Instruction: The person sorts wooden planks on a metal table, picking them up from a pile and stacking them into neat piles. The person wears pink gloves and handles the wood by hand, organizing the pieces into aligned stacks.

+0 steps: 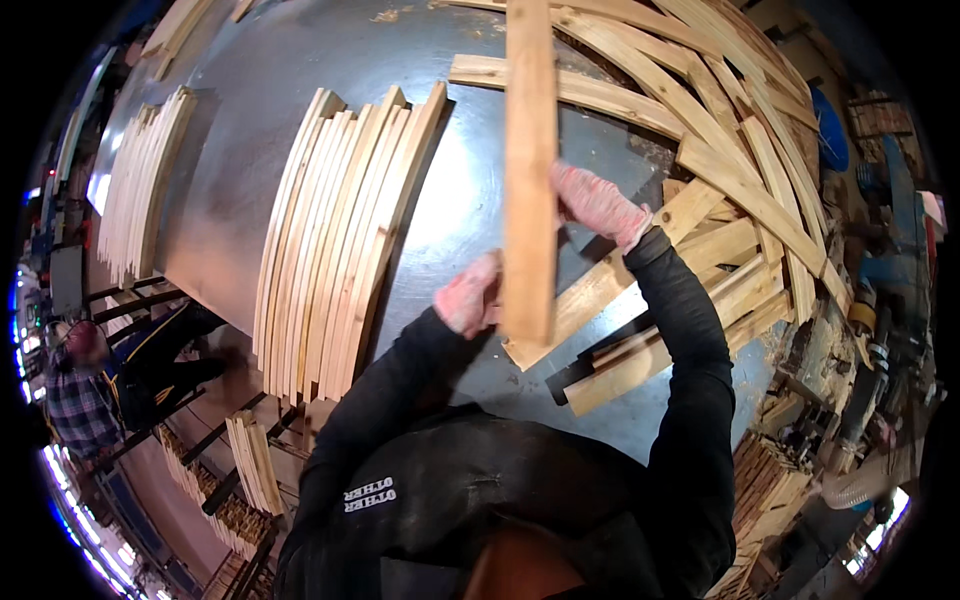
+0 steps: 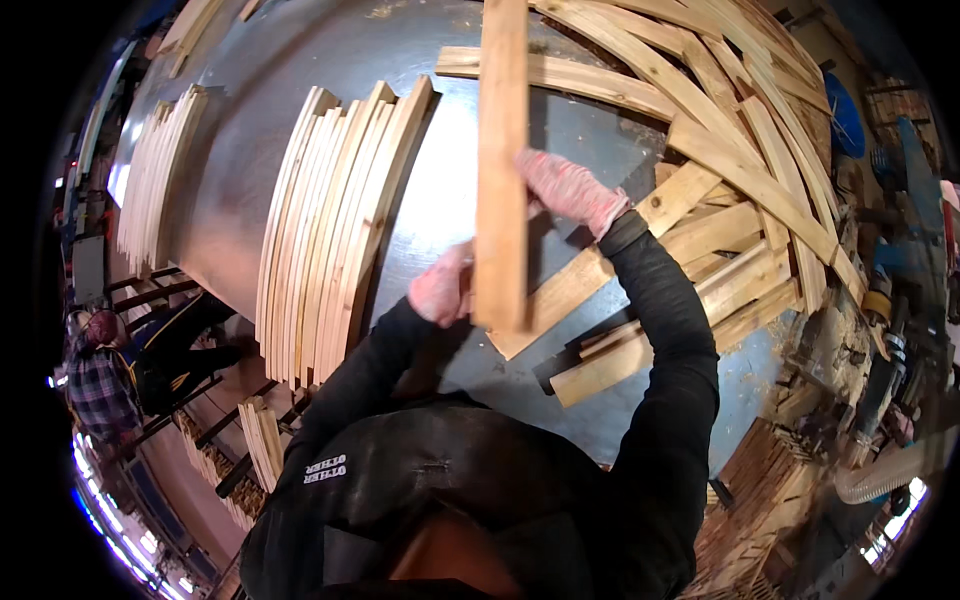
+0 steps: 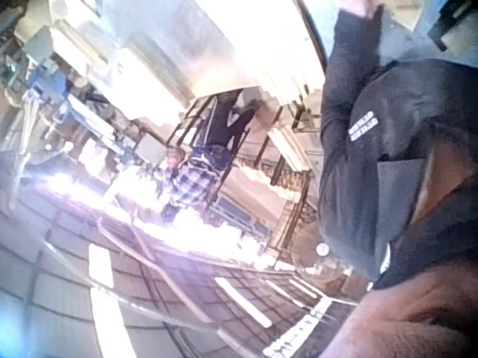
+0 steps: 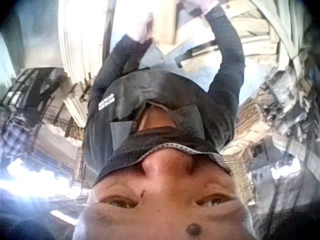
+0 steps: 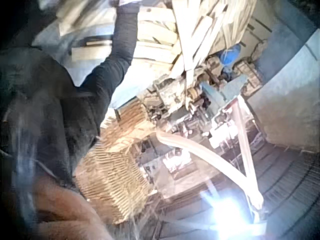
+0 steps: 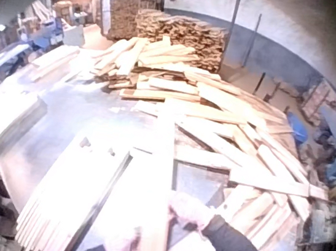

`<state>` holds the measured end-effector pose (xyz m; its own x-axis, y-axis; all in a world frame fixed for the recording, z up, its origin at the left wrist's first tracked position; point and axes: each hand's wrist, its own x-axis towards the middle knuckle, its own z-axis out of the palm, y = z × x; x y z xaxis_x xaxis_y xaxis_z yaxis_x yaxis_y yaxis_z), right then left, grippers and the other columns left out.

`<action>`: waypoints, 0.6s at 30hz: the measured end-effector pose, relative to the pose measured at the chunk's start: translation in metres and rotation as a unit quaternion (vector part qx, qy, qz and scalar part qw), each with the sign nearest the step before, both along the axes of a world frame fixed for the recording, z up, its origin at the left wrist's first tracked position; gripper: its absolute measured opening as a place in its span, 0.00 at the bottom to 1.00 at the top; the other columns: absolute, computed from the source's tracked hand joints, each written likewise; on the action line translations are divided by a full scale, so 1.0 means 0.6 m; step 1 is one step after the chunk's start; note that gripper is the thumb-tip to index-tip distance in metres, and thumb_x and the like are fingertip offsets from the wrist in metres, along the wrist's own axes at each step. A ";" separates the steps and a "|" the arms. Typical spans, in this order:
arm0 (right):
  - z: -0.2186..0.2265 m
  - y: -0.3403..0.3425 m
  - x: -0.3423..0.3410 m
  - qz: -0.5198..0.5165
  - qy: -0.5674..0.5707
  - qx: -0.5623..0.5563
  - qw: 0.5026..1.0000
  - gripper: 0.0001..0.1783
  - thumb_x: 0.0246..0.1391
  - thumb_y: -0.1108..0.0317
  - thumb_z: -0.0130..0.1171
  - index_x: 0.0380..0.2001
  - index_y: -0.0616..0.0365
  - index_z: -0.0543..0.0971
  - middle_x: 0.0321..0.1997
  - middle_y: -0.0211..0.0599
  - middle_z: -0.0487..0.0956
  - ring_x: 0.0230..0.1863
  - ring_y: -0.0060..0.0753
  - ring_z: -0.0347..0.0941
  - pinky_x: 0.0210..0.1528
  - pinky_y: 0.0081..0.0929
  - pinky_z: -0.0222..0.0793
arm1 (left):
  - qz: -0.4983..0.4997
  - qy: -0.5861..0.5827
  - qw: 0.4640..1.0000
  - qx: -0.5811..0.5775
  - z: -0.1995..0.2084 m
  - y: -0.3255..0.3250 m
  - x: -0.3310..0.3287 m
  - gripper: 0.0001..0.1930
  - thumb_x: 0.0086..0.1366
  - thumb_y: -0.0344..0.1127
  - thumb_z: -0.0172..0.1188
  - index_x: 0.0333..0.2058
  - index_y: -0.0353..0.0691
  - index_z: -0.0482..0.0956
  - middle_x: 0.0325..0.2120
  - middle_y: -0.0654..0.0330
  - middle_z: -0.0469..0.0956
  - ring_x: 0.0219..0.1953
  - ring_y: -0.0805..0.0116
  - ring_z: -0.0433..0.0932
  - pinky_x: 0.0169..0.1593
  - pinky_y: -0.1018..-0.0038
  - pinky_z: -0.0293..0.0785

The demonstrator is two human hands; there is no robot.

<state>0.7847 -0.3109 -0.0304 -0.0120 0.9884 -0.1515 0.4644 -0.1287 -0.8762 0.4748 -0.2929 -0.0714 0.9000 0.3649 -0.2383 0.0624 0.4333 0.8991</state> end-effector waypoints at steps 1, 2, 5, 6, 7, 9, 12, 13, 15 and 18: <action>0.064 0.027 -0.008 0.056 -0.149 -0.125 0.979 0.39 0.56 0.42 0.55 0.62 0.57 0.68 0.58 0.54 0.74 0.61 0.49 0.69 0.64 0.36 0.63 | 0.112 0.022 0.925 -0.364 0.065 -0.015 0.044 0.24 0.64 0.41 0.63 0.55 0.36 0.71 0.44 0.55 0.79 0.46 0.65 0.77 0.51 0.69 0.73; 0.102 0.057 0.005 0.072 -0.296 -0.127 0.944 0.41 0.53 0.40 0.56 0.63 0.56 0.67 0.59 0.55 0.73 0.62 0.50 0.68 0.65 0.36 0.61 | 0.175 0.105 0.950 -0.238 0.058 -0.017 0.049 0.23 0.63 0.42 0.65 0.52 0.35 0.74 0.38 0.58 0.81 0.42 0.65 0.79 0.48 0.70 0.75; 0.038 0.072 0.140 -0.054 -0.611 0.039 0.789 0.45 0.49 0.40 0.60 0.65 0.52 0.63 0.59 0.54 0.73 0.61 0.52 0.69 0.64 0.40 0.62 | 0.161 0.226 0.960 0.046 0.077 0.007 0.010 0.26 0.60 0.43 0.67 0.53 0.34 0.74 0.39 0.56 0.82 0.42 0.63 0.81 0.48 0.70 0.75; 0.014 0.078 0.169 -0.101 -0.655 0.083 0.744 0.46 0.48 0.41 0.61 0.66 0.50 0.62 0.58 0.53 0.74 0.60 0.53 0.70 0.63 0.42 0.63 | 0.153 0.279 0.936 0.148 0.074 0.013 -0.024 0.27 0.60 0.42 0.66 0.55 0.35 0.71 0.40 0.54 0.82 0.43 0.60 0.81 0.48 0.69 0.75; 0.008 0.098 0.163 -0.110 -0.652 0.040 0.749 0.46 0.48 0.44 0.62 0.67 0.50 0.60 0.58 0.52 0.74 0.60 0.54 0.71 0.62 0.43 0.64 | 0.146 0.336 0.898 0.245 0.071 0.009 -0.063 0.29 0.60 0.41 0.65 0.57 0.36 0.69 0.40 0.52 0.82 0.44 0.58 0.81 0.47 0.68 0.76; -0.006 0.159 0.160 -0.130 -0.622 -0.061 0.770 0.46 0.48 0.49 0.61 0.68 0.49 0.56 0.58 0.50 0.75 0.59 0.54 0.72 0.60 0.44 0.66 | 0.090 0.519 0.767 0.366 0.131 0.002 -0.104 0.32 0.61 0.39 0.62 0.62 0.41 0.63 0.40 0.50 0.81 0.44 0.49 0.80 0.43 0.63 0.77; -0.015 0.245 0.130 -0.099 -0.549 -0.182 0.810 0.45 0.49 0.57 0.57 0.70 0.48 0.52 0.58 0.50 0.75 0.58 0.54 0.73 0.58 0.46 0.68 | 0.115 0.526 0.583 0.608 0.102 -0.018 -0.210 0.40 0.53 0.42 0.66 0.64 0.39 0.60 0.46 0.46 0.75 0.43 0.47 0.78 0.42 0.53 0.74; -0.011 0.258 0.120 -0.069 -0.552 -0.176 0.812 0.45 0.50 0.60 0.55 0.71 0.48 0.51 0.58 0.52 0.75 0.57 0.54 0.73 0.58 0.46 0.68 | 0.135 0.497 0.512 0.687 0.098 -0.023 -0.233 0.42 0.50 0.42 0.68 0.63 0.37 0.61 0.49 0.44 0.72 0.46 0.47 0.76 0.46 0.52 0.72; 0.019 0.270 0.061 -0.062 -0.564 -0.154 0.809 0.43 0.51 0.55 0.54 0.70 0.51 0.52 0.53 0.54 0.77 0.53 0.53 0.77 0.54 0.47 0.71 | 0.120 0.503 0.485 0.705 0.089 -0.019 -0.251 0.42 0.45 0.41 0.68 0.60 0.35 0.64 0.51 0.45 0.68 0.51 0.46 0.70 0.53 0.50 0.66; 0.137 0.302 -0.013 -0.109 -0.524 -0.053 0.843 0.45 0.51 0.51 0.57 0.69 0.53 0.53 0.46 0.53 0.81 0.49 0.53 0.78 0.52 0.43 0.72 | 0.139 0.484 0.517 0.692 0.104 -0.015 -0.254 0.40 0.42 0.41 0.68 0.55 0.32 0.66 0.50 0.44 0.67 0.50 0.45 0.67 0.55 0.48 0.61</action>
